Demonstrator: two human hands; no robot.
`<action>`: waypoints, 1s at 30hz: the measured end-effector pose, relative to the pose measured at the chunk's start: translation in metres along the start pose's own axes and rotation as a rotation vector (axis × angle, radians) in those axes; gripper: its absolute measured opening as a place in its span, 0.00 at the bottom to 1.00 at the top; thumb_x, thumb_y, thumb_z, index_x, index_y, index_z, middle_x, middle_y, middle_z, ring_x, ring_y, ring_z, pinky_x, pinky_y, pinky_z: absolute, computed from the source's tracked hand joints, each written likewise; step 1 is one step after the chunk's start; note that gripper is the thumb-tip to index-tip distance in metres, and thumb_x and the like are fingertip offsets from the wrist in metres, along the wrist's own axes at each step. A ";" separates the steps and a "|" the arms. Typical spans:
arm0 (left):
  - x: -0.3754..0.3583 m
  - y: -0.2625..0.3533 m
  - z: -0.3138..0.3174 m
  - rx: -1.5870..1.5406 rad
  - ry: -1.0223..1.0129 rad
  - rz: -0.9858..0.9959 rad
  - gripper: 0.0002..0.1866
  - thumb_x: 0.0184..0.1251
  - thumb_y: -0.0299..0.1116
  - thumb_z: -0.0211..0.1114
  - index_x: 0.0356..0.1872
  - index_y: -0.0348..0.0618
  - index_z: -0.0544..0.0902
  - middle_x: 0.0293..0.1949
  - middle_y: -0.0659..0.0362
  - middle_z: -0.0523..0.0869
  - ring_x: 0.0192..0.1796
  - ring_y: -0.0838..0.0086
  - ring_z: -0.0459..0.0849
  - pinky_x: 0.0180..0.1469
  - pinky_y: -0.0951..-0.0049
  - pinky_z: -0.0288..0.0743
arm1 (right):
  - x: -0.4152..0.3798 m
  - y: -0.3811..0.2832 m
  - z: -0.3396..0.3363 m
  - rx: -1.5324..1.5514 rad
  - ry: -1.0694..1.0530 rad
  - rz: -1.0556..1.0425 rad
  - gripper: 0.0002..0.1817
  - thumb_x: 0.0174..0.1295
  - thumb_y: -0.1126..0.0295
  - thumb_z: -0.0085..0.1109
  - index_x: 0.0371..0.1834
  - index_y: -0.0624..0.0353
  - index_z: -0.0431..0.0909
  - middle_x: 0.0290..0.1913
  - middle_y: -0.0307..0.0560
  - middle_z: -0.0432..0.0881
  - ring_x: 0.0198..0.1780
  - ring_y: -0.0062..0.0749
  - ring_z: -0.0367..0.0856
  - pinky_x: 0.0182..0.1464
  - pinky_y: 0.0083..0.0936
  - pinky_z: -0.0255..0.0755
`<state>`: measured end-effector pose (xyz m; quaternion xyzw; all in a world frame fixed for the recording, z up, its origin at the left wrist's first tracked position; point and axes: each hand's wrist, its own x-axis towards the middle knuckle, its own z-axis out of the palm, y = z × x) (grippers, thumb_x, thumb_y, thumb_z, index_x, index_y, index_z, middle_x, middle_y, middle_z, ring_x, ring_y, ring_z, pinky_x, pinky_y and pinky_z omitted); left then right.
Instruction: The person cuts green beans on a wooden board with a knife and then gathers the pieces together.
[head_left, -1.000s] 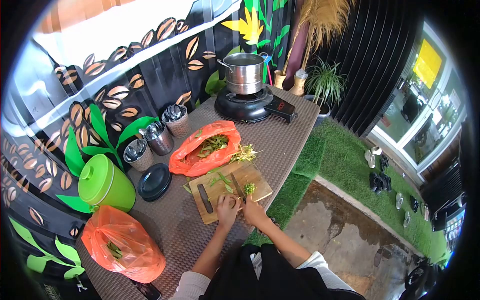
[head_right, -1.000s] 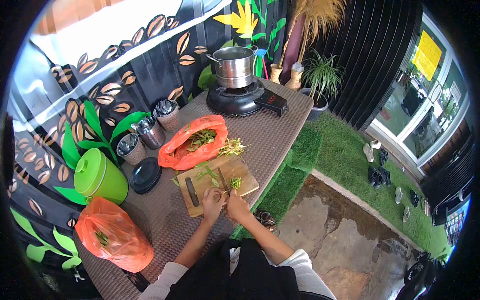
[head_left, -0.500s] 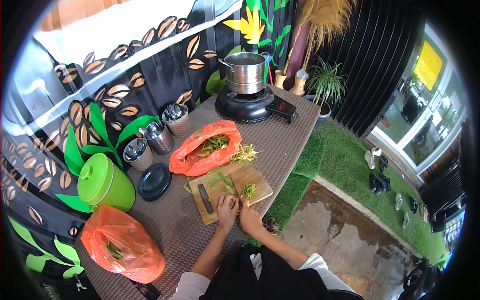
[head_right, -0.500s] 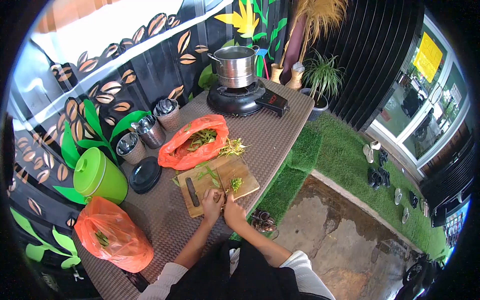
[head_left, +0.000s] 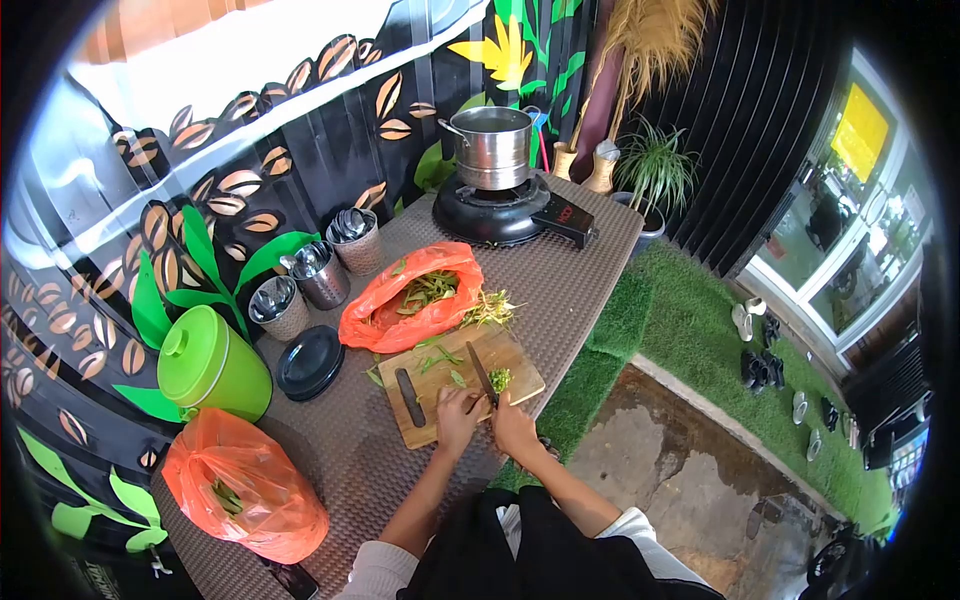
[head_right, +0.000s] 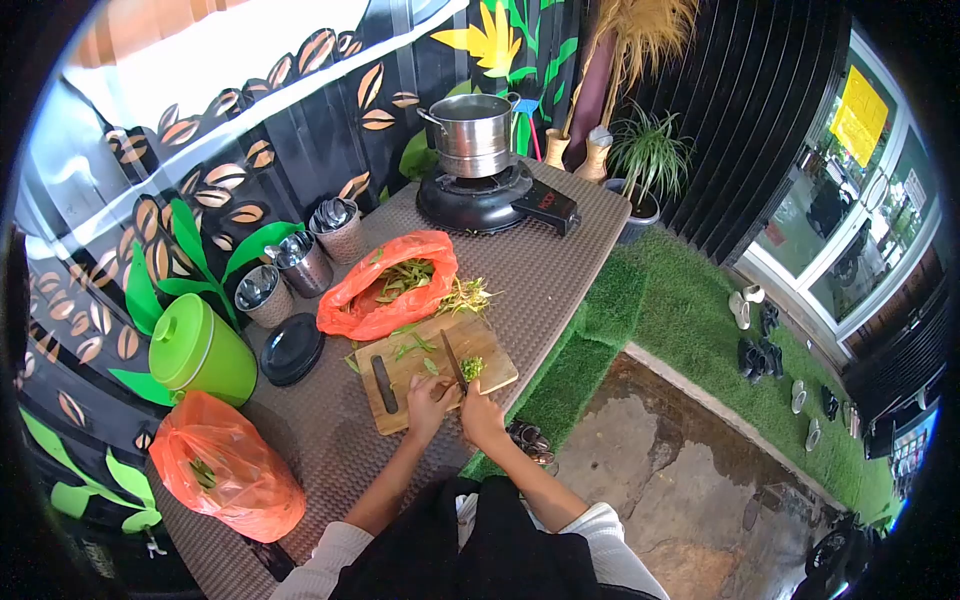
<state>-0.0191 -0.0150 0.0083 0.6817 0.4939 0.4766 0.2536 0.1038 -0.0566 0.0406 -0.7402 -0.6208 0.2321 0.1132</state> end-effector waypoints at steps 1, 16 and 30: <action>0.002 0.001 0.000 0.060 -0.032 0.045 0.06 0.53 0.27 0.68 0.32 0.40 0.83 0.31 0.55 0.82 0.39 0.61 0.78 0.43 0.64 0.71 | -0.001 -0.001 -0.001 -0.007 -0.011 -0.003 0.20 0.65 0.64 0.47 0.51 0.68 0.59 0.32 0.67 0.81 0.36 0.62 0.82 0.39 0.50 0.76; 0.001 -0.004 0.000 0.130 -0.065 0.152 0.05 0.55 0.31 0.67 0.30 0.42 0.85 0.33 0.57 0.82 0.43 0.61 0.75 0.49 0.63 0.67 | 0.014 -0.001 -0.013 0.061 -0.097 -0.038 0.17 0.62 0.70 0.49 0.50 0.65 0.60 0.35 0.66 0.82 0.42 0.60 0.82 0.43 0.48 0.77; 0.002 0.001 -0.004 0.145 -0.049 0.126 0.04 0.54 0.28 0.67 0.29 0.39 0.84 0.31 0.54 0.80 0.40 0.58 0.75 0.45 0.63 0.70 | 0.003 -0.009 0.015 -0.033 0.060 -0.033 0.17 0.63 0.69 0.47 0.51 0.66 0.59 0.29 0.64 0.82 0.33 0.56 0.84 0.35 0.45 0.78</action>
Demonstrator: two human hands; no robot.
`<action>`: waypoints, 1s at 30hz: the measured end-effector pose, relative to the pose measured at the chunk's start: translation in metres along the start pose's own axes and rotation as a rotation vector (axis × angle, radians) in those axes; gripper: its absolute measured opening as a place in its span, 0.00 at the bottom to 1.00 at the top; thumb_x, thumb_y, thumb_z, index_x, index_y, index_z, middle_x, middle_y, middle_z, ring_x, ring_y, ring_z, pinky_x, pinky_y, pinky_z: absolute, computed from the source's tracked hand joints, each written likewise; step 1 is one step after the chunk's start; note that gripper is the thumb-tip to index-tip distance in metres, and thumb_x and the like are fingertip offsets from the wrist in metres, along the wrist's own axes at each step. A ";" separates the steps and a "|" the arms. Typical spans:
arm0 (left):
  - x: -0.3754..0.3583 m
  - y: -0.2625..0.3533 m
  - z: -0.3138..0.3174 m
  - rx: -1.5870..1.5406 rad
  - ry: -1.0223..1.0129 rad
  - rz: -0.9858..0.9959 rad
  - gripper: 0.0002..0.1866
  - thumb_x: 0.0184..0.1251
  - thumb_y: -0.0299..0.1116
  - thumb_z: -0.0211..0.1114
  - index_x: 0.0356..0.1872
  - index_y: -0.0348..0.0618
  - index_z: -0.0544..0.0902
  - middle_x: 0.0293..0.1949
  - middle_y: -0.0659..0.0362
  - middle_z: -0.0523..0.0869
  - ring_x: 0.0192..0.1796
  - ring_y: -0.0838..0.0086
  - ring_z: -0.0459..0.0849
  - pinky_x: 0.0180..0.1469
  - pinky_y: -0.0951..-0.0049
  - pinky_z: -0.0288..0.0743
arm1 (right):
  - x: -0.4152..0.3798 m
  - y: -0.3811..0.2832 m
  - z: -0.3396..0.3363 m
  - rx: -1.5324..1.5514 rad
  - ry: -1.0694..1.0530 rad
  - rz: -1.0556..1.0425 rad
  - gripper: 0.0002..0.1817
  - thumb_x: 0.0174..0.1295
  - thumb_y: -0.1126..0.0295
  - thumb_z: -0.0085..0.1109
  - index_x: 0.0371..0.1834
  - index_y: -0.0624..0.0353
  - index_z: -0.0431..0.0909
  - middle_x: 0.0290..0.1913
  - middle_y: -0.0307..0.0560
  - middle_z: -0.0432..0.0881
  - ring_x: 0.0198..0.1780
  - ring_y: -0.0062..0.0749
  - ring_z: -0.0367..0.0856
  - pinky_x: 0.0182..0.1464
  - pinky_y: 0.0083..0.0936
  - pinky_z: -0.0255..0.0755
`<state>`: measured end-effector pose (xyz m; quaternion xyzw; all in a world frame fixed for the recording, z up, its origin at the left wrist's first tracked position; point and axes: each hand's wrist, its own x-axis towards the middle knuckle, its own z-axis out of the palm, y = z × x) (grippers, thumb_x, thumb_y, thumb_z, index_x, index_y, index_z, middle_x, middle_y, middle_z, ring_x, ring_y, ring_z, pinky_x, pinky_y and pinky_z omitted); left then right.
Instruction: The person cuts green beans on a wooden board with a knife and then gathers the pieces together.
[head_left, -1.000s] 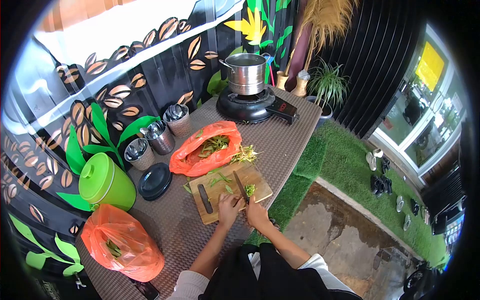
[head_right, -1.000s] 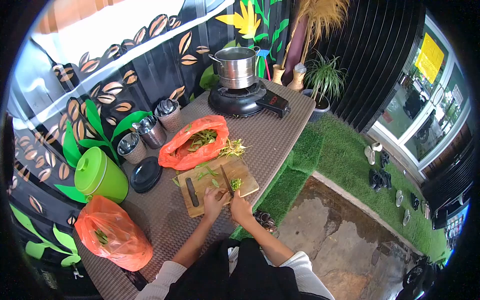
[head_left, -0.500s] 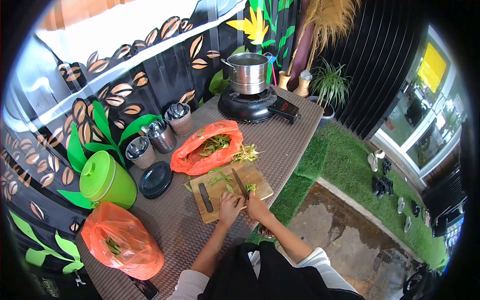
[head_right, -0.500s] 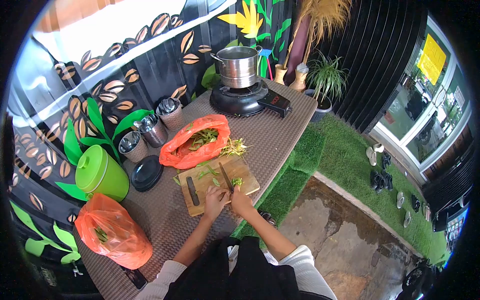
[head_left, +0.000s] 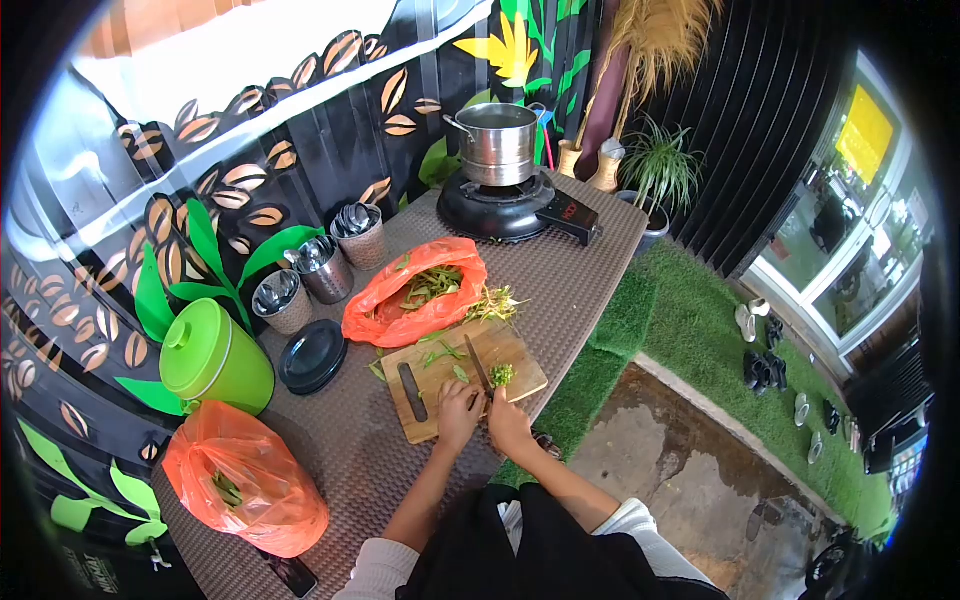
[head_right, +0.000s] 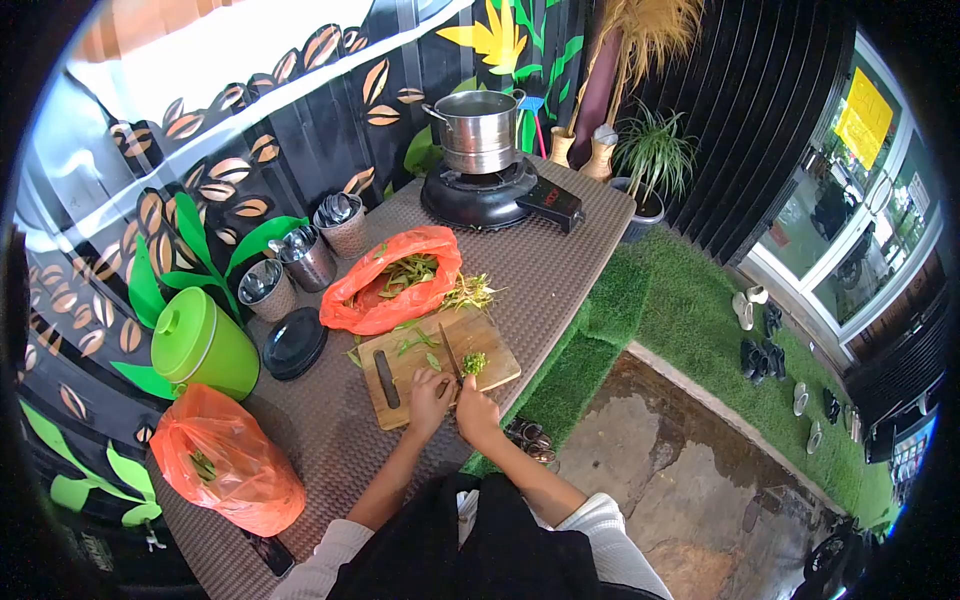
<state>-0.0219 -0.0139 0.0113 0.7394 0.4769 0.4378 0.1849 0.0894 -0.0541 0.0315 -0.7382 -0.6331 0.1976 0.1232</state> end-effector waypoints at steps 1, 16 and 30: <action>-0.001 0.002 0.001 0.047 0.019 0.018 0.04 0.55 0.28 0.66 0.29 0.39 0.84 0.31 0.54 0.80 0.41 0.58 0.75 0.46 0.63 0.69 | -0.002 -0.002 -0.001 -0.013 0.027 0.009 0.17 0.60 0.72 0.49 0.50 0.66 0.60 0.29 0.63 0.83 0.33 0.53 0.85 0.34 0.42 0.79; 0.040 -0.027 -0.017 0.005 0.179 -0.442 0.10 0.57 0.35 0.67 0.28 0.37 0.85 0.24 0.51 0.84 0.24 0.62 0.83 0.31 0.66 0.75 | 0.001 0.002 -0.003 -0.003 -0.069 0.042 0.22 0.64 0.66 0.46 0.57 0.66 0.57 0.32 0.65 0.82 0.36 0.58 0.83 0.38 0.49 0.76; 0.048 -0.021 -0.028 -0.141 0.119 -0.311 0.07 0.57 0.30 0.67 0.35 0.40 0.86 0.27 0.52 0.85 0.29 0.65 0.84 0.34 0.71 0.76 | 0.002 0.004 -0.007 0.044 -0.088 0.058 0.17 0.66 0.63 0.46 0.48 0.64 0.58 0.33 0.66 0.81 0.38 0.59 0.82 0.39 0.50 0.76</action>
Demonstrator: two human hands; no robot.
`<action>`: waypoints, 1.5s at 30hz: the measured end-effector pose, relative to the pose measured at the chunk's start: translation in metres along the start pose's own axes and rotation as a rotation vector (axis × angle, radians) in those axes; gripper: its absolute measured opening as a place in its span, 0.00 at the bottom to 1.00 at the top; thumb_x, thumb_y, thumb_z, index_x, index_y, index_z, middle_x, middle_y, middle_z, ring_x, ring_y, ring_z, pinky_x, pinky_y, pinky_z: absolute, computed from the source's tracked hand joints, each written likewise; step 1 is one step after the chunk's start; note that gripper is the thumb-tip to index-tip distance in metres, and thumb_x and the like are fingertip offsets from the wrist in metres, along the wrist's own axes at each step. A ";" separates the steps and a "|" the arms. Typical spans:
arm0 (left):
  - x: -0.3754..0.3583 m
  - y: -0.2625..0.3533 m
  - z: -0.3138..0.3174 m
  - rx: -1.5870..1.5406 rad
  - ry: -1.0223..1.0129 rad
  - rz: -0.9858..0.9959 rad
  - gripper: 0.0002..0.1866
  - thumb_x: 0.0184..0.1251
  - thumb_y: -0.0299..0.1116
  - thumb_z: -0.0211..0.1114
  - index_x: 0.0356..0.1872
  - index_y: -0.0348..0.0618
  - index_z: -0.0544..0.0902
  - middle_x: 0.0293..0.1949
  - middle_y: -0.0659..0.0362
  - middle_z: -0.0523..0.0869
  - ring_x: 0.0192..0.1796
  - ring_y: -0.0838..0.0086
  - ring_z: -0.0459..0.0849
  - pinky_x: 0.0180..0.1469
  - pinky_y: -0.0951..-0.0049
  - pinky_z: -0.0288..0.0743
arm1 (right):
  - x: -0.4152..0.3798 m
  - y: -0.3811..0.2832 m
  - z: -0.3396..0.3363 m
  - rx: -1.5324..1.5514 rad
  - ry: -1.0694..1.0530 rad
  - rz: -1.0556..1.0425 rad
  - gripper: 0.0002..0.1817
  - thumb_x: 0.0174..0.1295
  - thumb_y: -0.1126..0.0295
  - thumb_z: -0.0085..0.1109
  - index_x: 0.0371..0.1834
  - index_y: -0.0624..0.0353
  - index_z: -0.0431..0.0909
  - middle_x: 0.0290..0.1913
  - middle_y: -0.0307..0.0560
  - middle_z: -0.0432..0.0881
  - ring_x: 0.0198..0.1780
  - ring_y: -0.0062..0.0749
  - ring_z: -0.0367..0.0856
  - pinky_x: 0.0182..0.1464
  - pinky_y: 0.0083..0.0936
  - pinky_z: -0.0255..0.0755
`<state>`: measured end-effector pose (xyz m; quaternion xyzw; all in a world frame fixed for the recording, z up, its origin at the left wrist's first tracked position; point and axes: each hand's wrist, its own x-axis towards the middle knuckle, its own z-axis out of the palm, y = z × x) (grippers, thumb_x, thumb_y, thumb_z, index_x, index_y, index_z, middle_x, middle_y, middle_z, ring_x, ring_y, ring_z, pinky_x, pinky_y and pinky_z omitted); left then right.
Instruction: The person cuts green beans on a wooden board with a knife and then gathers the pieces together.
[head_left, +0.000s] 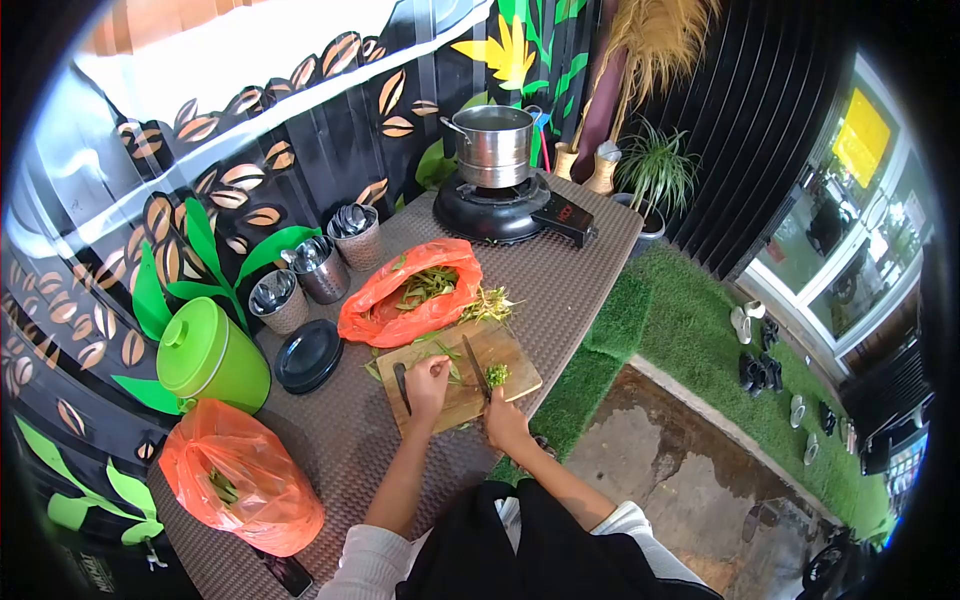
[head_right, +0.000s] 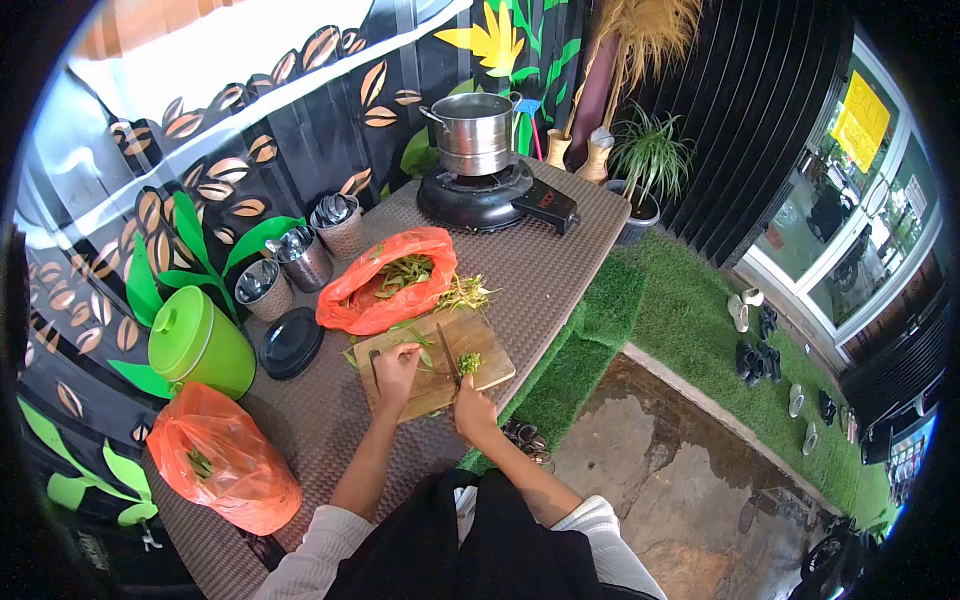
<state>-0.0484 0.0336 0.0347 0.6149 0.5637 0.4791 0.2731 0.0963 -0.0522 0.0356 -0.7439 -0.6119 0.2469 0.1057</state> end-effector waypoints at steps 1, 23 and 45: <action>-0.004 0.013 -0.010 0.032 0.013 0.099 0.07 0.56 0.30 0.67 0.34 0.39 0.86 0.27 0.52 0.85 0.29 0.65 0.84 0.34 0.70 0.76 | -0.001 -0.001 -0.002 0.010 -0.013 0.007 0.17 0.66 0.63 0.46 0.48 0.64 0.58 0.34 0.66 0.81 0.38 0.60 0.82 0.40 0.50 0.76; -0.032 0.000 0.006 0.233 -0.060 0.303 0.13 0.50 0.27 0.69 0.39 0.38 0.85 0.42 0.54 0.81 0.49 0.59 0.74 0.51 0.63 0.69 | 0.001 0.005 0.002 0.044 -0.021 0.008 0.23 0.66 0.61 0.46 0.56 0.66 0.57 0.37 0.67 0.81 0.41 0.60 0.82 0.43 0.49 0.76; -0.048 -0.015 0.027 0.151 -0.168 0.308 0.08 0.53 0.28 0.66 0.34 0.37 0.85 0.32 0.49 0.82 0.41 0.57 0.78 0.45 0.63 0.72 | 0.006 0.007 -0.011 0.071 -0.050 -0.028 0.18 0.65 0.63 0.48 0.50 0.64 0.60 0.38 0.66 0.81 0.44 0.59 0.81 0.45 0.49 0.75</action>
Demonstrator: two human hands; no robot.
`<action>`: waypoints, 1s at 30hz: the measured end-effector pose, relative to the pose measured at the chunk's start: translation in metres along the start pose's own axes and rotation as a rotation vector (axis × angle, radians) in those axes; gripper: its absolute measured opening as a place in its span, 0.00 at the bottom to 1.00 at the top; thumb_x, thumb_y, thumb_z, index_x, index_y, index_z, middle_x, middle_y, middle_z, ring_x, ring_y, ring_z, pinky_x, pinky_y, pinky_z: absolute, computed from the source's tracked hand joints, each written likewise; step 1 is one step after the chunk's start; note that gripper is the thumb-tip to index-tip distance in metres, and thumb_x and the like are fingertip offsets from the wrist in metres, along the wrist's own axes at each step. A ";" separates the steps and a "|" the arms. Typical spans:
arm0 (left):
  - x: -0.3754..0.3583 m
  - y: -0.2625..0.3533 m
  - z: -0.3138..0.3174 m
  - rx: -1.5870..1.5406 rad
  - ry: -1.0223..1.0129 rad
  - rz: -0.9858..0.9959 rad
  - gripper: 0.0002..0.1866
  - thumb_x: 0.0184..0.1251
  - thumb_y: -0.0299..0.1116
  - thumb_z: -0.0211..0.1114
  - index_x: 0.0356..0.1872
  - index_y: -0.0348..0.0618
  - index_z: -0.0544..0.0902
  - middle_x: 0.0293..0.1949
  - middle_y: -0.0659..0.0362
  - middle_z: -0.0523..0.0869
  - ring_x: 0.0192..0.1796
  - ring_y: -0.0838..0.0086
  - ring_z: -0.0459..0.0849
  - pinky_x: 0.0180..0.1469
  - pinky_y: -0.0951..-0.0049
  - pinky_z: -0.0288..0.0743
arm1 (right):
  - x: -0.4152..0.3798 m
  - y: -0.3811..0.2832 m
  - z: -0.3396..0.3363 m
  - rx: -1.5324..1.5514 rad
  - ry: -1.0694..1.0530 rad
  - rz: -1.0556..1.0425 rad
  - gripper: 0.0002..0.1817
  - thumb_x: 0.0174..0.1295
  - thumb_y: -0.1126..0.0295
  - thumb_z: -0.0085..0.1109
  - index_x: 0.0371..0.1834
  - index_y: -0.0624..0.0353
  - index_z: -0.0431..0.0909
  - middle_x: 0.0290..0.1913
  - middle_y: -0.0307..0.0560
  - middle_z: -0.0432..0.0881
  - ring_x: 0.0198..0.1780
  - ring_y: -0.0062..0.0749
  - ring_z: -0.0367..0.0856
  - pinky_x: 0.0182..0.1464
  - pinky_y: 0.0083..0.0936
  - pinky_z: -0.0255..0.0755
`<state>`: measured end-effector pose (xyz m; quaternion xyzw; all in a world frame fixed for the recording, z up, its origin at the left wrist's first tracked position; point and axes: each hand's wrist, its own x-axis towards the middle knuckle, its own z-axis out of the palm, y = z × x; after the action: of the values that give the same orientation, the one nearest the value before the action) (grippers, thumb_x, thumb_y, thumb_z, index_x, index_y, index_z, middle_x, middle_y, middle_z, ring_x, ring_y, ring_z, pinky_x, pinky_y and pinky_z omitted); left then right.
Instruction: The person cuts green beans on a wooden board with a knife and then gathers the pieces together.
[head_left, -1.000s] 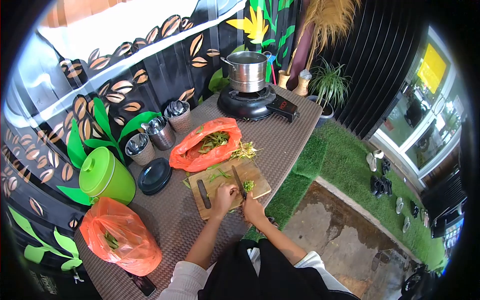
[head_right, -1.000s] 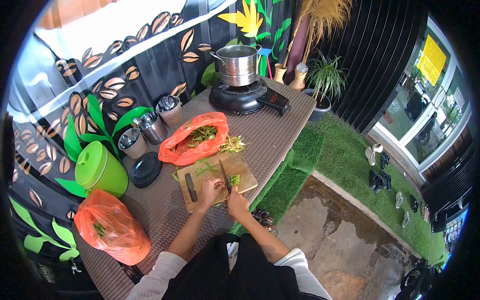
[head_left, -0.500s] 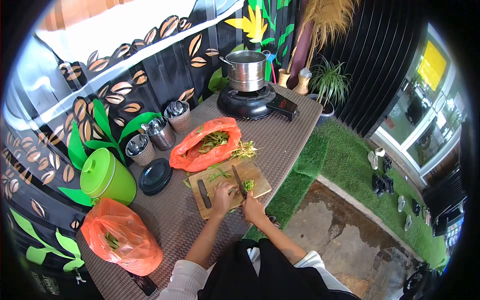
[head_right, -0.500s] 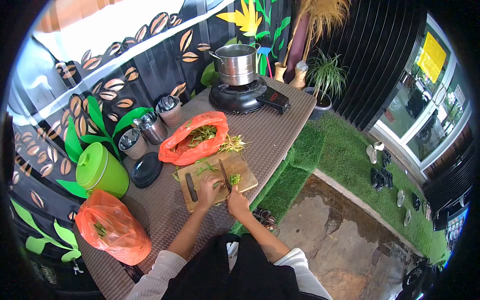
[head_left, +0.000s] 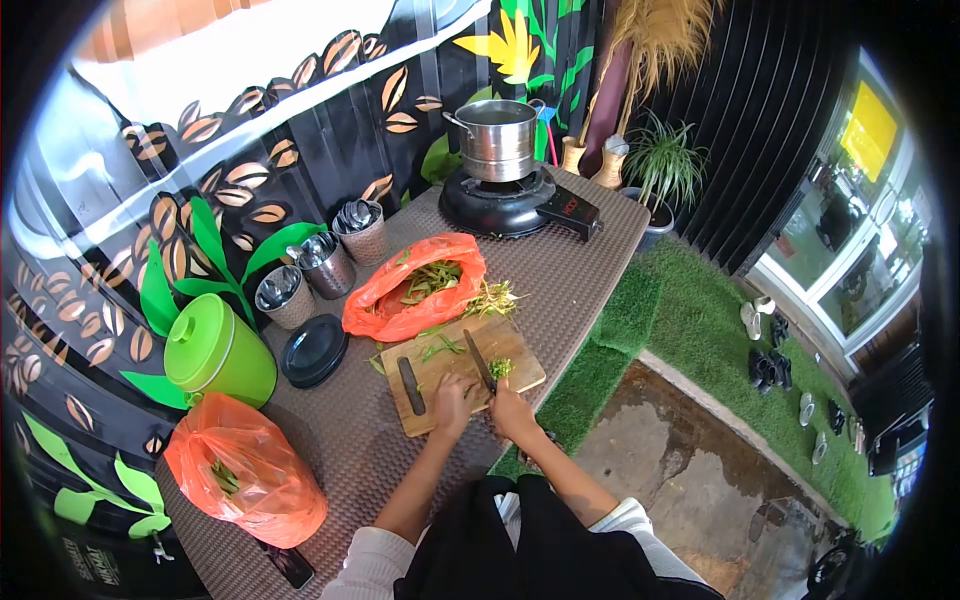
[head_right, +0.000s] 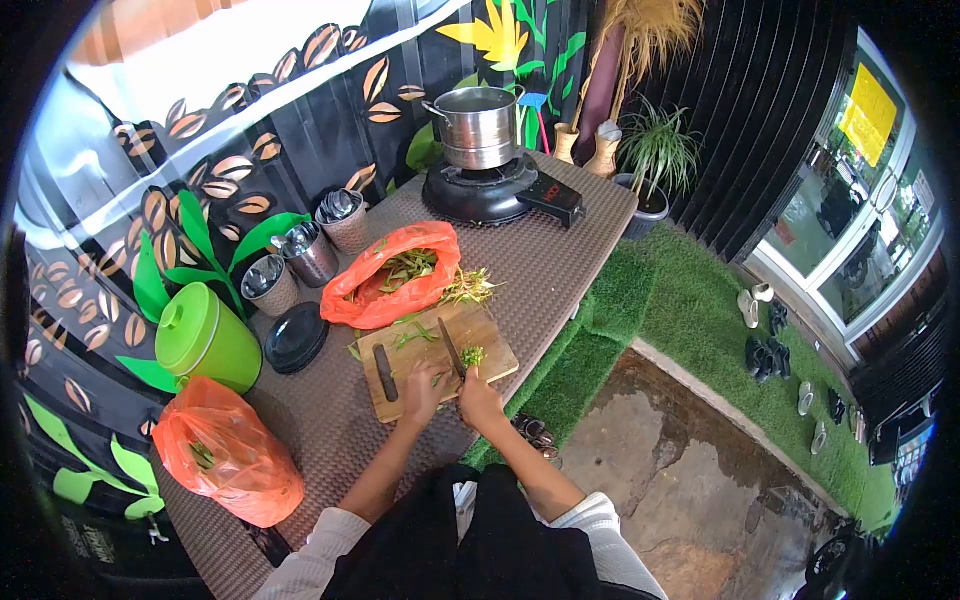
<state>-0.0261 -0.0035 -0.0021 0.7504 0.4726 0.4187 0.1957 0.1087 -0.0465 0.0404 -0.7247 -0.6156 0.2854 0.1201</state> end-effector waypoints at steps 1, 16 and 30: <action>0.001 0.001 -0.001 0.047 -0.016 0.006 0.08 0.53 0.27 0.66 0.34 0.37 0.85 0.32 0.49 0.81 0.41 0.56 0.78 0.45 0.63 0.73 | -0.001 -0.001 -0.001 -0.007 -0.009 0.009 0.18 0.65 0.64 0.48 0.50 0.64 0.60 0.38 0.66 0.81 0.44 0.59 0.81 0.45 0.49 0.75; 0.008 -0.003 0.011 0.128 -0.010 0.075 0.07 0.51 0.27 0.63 0.31 0.39 0.85 0.34 0.49 0.83 0.43 0.56 0.80 0.46 0.63 0.75 | 0.027 0.021 -0.012 -0.122 -0.036 -0.232 0.13 0.56 0.69 0.55 0.41 0.67 0.71 0.34 0.65 0.79 0.39 0.59 0.81 0.41 0.47 0.74; 0.000 0.016 0.001 0.276 -0.052 0.085 0.05 0.52 0.28 0.62 0.29 0.39 0.82 0.32 0.55 0.79 0.42 0.61 0.77 0.45 0.63 0.74 | -0.003 -0.007 -0.010 -0.121 0.016 -0.056 0.14 0.58 0.75 0.51 0.46 0.65 0.62 0.35 0.66 0.82 0.40 0.58 0.83 0.42 0.46 0.77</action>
<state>-0.0160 -0.0108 0.0087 0.7999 0.4883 0.3383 0.0850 0.1083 -0.0458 0.0527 -0.7154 -0.6508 0.2382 0.0889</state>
